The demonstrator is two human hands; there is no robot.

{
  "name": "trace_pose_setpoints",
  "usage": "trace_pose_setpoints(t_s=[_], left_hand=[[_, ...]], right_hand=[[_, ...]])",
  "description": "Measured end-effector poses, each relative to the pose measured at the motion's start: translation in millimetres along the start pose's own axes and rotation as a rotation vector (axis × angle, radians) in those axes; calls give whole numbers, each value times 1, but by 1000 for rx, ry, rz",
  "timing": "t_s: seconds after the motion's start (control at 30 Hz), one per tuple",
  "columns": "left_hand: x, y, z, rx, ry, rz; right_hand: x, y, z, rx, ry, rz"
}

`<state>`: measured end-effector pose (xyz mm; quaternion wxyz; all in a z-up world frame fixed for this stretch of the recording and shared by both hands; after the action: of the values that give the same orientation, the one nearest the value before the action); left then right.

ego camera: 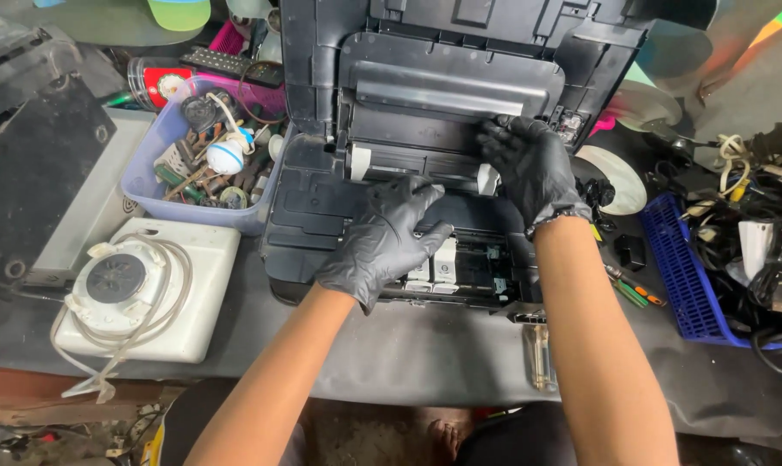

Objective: Reassembling the outer housing and internal components of a desktop printer after repair.

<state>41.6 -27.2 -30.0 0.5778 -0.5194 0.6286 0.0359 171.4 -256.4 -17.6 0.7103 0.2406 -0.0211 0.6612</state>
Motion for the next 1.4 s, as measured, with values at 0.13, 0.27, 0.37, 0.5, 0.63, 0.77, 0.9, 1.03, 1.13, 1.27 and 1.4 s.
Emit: trace_pose_setpoints(t_s=[0.13, 0.27, 0.37, 0.5, 0.63, 0.77, 0.9, 1.03, 1.13, 1.27, 1.4], left_hand=[[7, -5, 7, 58, 108, -111], [12, 1, 18, 16, 171, -129], [13, 4, 20, 1, 217, -148], [10, 4, 15, 7, 217, -146], [23, 4, 18, 96, 133, -247], [24, 4, 17, 64, 106, -203], [22, 0, 13, 83, 76, -144], [14, -6, 4, 122, 79, -176], [8, -9, 2, 82, 71, -158], [6, -7, 4, 95, 68, -201], [12, -5, 8, 83, 106, -193]], right_hand=[[20, 4, 1, 71, -392, -86], [18, -17, -13, -5, -453, -190], [20, -16, -9, -195, 119, -284], [48, 27, 23, -813, 634, -367], [65, 55, 35, -1159, 1223, -278], [66, 50, 39, -1159, 1402, -310], [66, 52, 39, -1034, 1480, -306], [65, 50, 46, -1020, 1610, -381], [62, 38, 53, -989, 1733, -433], [68, 34, 65, -763, 1777, -455], [62, 33, 61, -887, 1772, -483]])
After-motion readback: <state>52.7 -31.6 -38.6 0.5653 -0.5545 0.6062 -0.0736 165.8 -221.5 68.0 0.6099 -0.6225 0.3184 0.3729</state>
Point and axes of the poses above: each hand's wrist, its own y-axis away from the middle knuckle, its own x-axis out of the palm, z = x × y, the point moved 3 cm from there along -y, towards the middle knuckle, and after that the axes turned 12 degrees about x, right-handed, at the moved point
